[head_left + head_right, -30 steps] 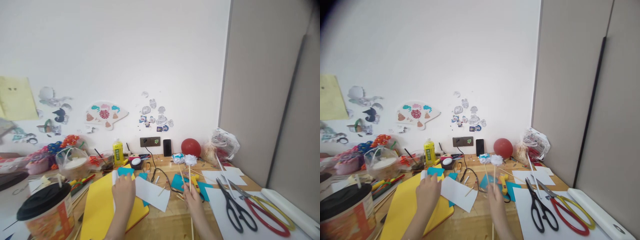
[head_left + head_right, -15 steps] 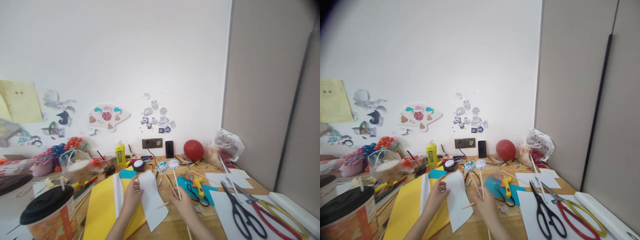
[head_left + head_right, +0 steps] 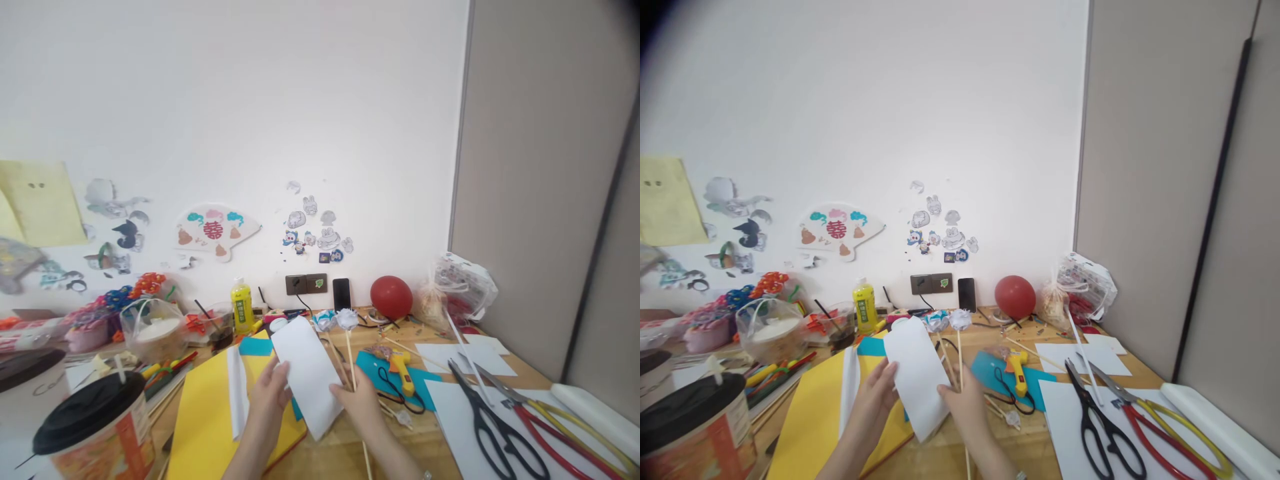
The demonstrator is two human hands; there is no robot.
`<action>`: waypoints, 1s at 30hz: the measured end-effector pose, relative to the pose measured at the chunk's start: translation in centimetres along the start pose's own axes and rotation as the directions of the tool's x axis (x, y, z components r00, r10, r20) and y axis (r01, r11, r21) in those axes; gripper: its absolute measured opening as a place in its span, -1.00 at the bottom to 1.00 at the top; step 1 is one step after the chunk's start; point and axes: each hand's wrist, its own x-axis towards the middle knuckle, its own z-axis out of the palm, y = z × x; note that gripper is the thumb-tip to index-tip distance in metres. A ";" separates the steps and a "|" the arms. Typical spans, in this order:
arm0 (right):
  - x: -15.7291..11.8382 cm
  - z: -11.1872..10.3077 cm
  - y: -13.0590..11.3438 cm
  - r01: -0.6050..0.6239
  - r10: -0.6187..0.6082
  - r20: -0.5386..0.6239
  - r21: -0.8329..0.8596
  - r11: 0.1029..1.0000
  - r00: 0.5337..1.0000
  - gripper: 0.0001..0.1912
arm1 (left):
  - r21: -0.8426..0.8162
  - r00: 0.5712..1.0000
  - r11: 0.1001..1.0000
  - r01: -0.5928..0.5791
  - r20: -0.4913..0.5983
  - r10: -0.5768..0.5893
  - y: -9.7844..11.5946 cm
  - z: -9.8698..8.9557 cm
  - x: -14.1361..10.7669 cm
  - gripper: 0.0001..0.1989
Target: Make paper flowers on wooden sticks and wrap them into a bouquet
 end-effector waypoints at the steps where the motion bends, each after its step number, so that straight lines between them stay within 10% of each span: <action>1: -0.1 -0.1 -0.1 -0.009 0.009 0.007 -0.006 1.000 1.000 -0.69 | 0.092 0.999 0.996 0.021 0.022 -0.023 -0.4 0.1 -0.1 -0.54; 7: -0.6 -1.0 -0.3 -0.011 0.013 0.009 -0.201 0.979 1.000 -0.69 | 0.332 0.998 0.941 -0.067 0.020 0.064 -1.2 0.6 -0.7 -0.58; 13: -0.8 -0.9 -0.8 0.016 -0.020 -0.022 -0.176 0.984 1.000 -0.73 | 0.069 0.940 0.961 0.268 0.199 -0.277 -1.5 1.4 -1.7 -0.60; 23: -1.6 -0.7 -1.7 -0.079 0.077 0.025 0.089 0.993 0.997 -0.51 | 0.233 0.986 0.961 0.146 0.039 -0.160 -4.4 2.1 -1.8 -0.70; 30: -3.4 -0.5 -3.3 -0.293 0.167 0.290 0.476 0.829 0.942 -0.57 | 0.220 0.990 0.972 0.077 0.098 -0.100 -4.2 2.7 -2.7 -0.58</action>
